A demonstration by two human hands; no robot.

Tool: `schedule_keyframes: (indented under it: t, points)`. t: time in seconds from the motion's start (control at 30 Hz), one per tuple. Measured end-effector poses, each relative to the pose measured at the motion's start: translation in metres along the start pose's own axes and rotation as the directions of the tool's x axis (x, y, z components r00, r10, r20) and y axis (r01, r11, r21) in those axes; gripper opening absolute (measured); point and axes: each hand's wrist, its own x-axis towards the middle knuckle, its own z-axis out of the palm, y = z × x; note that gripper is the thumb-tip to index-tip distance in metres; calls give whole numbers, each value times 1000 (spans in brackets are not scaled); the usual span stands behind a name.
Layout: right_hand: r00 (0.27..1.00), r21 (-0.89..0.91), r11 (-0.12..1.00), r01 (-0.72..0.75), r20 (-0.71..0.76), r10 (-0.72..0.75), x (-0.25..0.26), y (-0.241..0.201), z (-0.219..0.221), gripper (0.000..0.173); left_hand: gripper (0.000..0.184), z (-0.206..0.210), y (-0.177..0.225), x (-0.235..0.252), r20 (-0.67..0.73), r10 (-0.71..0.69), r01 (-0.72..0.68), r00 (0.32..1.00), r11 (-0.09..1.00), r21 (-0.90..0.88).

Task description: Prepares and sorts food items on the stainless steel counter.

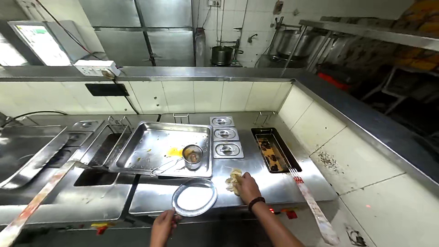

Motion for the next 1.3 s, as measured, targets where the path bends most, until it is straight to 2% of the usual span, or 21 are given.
schedule_keyframes:
  t: [0.07, 0.13, 0.2, 0.27, 0.33, 0.4, 0.5, 0.7, 0.83, 0.97, 1.07, 1.17, 1.23, 1.3]
  points:
    - [999, -16, 999, 37, -19, -38, 1, -1, 3, 35, 30, 1, -4, -6, -44, 57, -56, 997, 998, 22]
    - [997, -21, 997, 69, -20, -70, 0, 0, 1, 31, 32, 3, -11, -16, -122, 224, -209, 967, 970, 123]
    - [996, -4, 997, 80, -26, -80, -1, 1, -2, 29, 38, 6, -13, -28, -147, 464, -413, 874, 866, 280]
    - [996, 29, 996, 79, -42, -78, 0, 5, -4, 27, 37, 13, -11, -39, -104, 670, -598, 735, 713, 366]
    - [997, 71, 995, 67, -55, -63, 1, 8, -6, 25, 34, 24, -4, -46, -10, 759, -704, 651, 609, 366]
    - [998, 86, 995, 40, -53, -36, 2, 9, -6, 25, 33, 36, 3, -49, 99, 786, -761, 610, 548, 347]
    - [998, 90, 995, 33, -50, -29, -4, 7, -7, 25, 31, 55, 13, -47, 290, 771, -816, 567, 478, 326]
    - [990, 100, 986, 132, 35, -136, -26, 16, -16, 33, 35, 104, 32, -34, 609, 610, -861, 507, 373, 344]
    - [980, 217, 956, 199, -64, -190, -50, 38, -16, 40, 39, 150, 58, -22, 736, 491, -885, 466, 240, 399]
    - [976, 332, 928, 168, -190, -108, -91, 66, -24, 38, 46, 200, 78, -2, 790, 413, -889, 453, 136, 438]
    - [974, 427, 895, 126, -225, -29, -123, 95, -36, 34, 61, 235, 88, 12, 819, 310, -867, 483, 37, 497]
    - [969, 507, 856, 103, -247, 29, -156, 123, -51, 29, 45, 256, 89, 18, 804, 230, -821, 548, -37, 570]
    - [947, 537, 836, 112, -311, 73, -174, 141, -62, 26, 36, 261, 91, 17, 773, 249, -791, 584, -39, 610]
    - [917, 552, 827, 108, -376, 131, -189, 157, -73, 24, 31, 257, 91, 17, 755, 297, -787, 584, -18, 616]
